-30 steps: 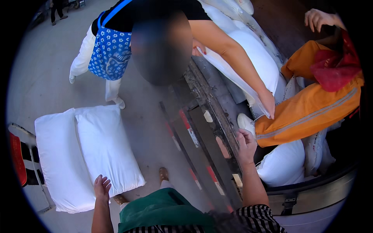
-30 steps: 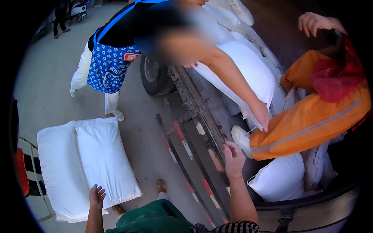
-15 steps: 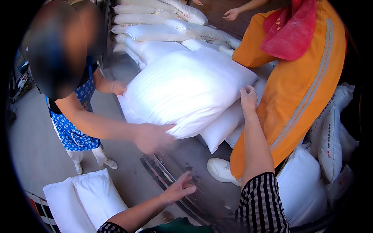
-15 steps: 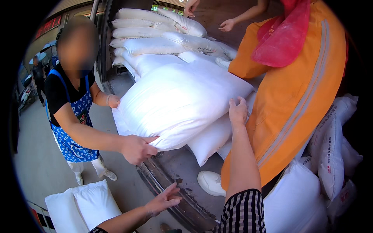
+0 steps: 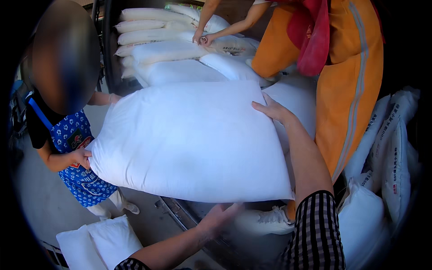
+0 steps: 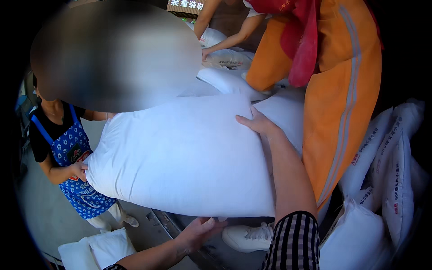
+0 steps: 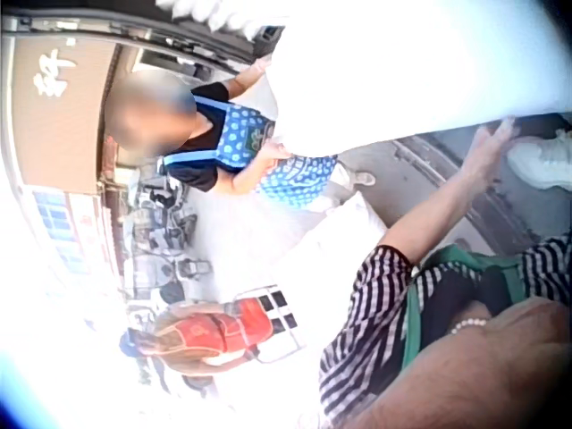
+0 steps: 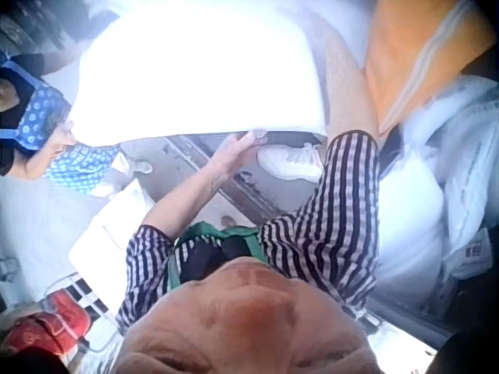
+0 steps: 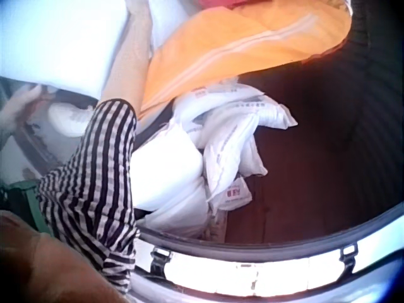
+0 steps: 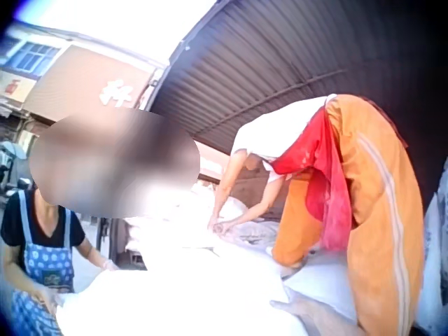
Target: The person unloads large white bags from a truck bed, accepting them from another person inside the truck and stacking them onto a metal trolley.
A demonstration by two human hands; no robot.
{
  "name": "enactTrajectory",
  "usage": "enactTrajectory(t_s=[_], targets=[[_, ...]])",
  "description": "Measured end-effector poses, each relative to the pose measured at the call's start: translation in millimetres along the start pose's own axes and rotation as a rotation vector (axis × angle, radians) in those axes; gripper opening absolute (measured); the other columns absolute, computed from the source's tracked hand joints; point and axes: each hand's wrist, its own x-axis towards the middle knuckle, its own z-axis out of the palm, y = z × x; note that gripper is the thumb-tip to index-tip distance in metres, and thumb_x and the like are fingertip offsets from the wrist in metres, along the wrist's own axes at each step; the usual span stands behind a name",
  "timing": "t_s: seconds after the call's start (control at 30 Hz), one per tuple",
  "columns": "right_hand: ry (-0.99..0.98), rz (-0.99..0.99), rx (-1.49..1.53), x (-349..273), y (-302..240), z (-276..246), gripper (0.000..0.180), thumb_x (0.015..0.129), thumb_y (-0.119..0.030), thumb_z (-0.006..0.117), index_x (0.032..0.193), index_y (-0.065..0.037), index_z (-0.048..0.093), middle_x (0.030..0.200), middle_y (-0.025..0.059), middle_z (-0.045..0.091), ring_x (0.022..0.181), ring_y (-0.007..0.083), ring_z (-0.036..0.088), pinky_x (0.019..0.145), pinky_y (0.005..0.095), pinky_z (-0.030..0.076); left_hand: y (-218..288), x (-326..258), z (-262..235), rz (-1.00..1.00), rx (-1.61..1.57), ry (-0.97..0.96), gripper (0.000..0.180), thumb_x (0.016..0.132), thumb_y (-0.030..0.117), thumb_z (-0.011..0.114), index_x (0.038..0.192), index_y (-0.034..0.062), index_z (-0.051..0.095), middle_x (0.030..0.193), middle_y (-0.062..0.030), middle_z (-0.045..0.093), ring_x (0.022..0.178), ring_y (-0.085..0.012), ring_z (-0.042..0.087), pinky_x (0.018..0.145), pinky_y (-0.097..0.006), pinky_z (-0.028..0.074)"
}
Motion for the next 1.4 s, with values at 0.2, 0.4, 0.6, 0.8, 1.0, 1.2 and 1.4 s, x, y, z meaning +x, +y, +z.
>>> enactTrajectory(t_s=[0.2,0.4,0.6,0.8,1.0,1.2,1.4], targets=[[-0.104,-0.222,-0.092,99,-73,65,0.097,0.062,-0.052,0.064,0.135,-0.003,0.023,0.132,0.0231,0.032,0.119,0.0354,0.036,0.099,0.0359,0.03,-49,-56,5,0.227,-0.844,0.126,0.054,0.088,0.027,0.049,0.13,0.0038,0.024,0.129,-0.0112,0.035,0.119,-0.0258,0.035,0.099,-0.045,0.03],[-0.243,-0.151,-0.202,2,-42,77,0.035,0.084,-0.028,0.045,0.097,0.002,0.058,0.095,0.0138,0.06,0.086,0.022,0.056,0.077,0.0325,0.043,-113,-135,-38,0.14,-0.883,0.188,0.074,0.08,0.039,0.059,0.134,0.0083,0.018,0.133,-0.0093,0.032,0.122,-0.0259,0.032,0.102,-0.042,0.027],[-0.204,-0.081,-0.138,-104,-74,154,0.047,0.085,-0.034,0.047,0.106,0.007,0.05,0.099,0.0159,0.056,0.087,0.022,0.054,0.078,0.0308,0.041,-207,-209,-71,0.165,-1.075,0.374,0.075,0.075,0.044,0.064,0.128,0.0039,0.03,0.123,-0.0107,0.045,0.111,-0.0239,0.044,0.092,-0.037,0.038],[-0.184,0.037,0.156,-282,-108,267,0.055,0.085,-0.036,0.05,0.113,0.012,0.043,0.103,0.0183,0.053,0.088,0.0231,0.053,0.078,0.0307,0.041,-281,-326,-144,0.328,-0.963,0.705,0.061,0.075,0.035,0.067,0.116,-0.004,0.044,0.108,-0.0154,0.054,0.096,-0.0246,0.055,0.081,-0.036,0.046],[-0.322,0.199,0.355,-441,-145,461,0.034,0.086,-0.026,0.05,0.096,0.006,0.054,0.088,0.0119,0.057,0.077,0.0171,0.053,0.068,0.0296,0.043,-355,-537,-272,-0.035,-0.416,1.279,0.072,0.069,0.036,0.071,0.111,-0.015,0.043,0.103,-0.0213,0.055,0.089,-0.0278,0.058,0.074,-0.036,0.049],[-0.577,0.235,0.317,-629,-136,683,0.042,0.087,-0.031,0.046,0.098,0.009,0.053,0.086,0.016,0.058,0.082,0.0227,0.054,0.074,0.0328,0.041,-442,-740,-359,-0.285,-0.156,1.432,0.083,0.064,0.043,0.072,0.115,-0.0142,0.042,0.108,-0.0219,0.054,0.099,-0.0281,0.054,0.084,-0.036,0.044],[-1.059,0.407,-0.224,-766,-87,943,0.05,0.081,-0.036,0.054,0.104,0.009,0.052,0.088,0.0187,0.06,0.084,0.028,0.056,0.075,0.0352,0.043,-604,-835,-503,-0.983,0.31,1.508,0.077,0.069,0.045,0.064,0.126,0.0008,0.037,0.131,-0.0181,0.036,0.122,-0.0304,0.033,0.098,-0.036,0.031]])
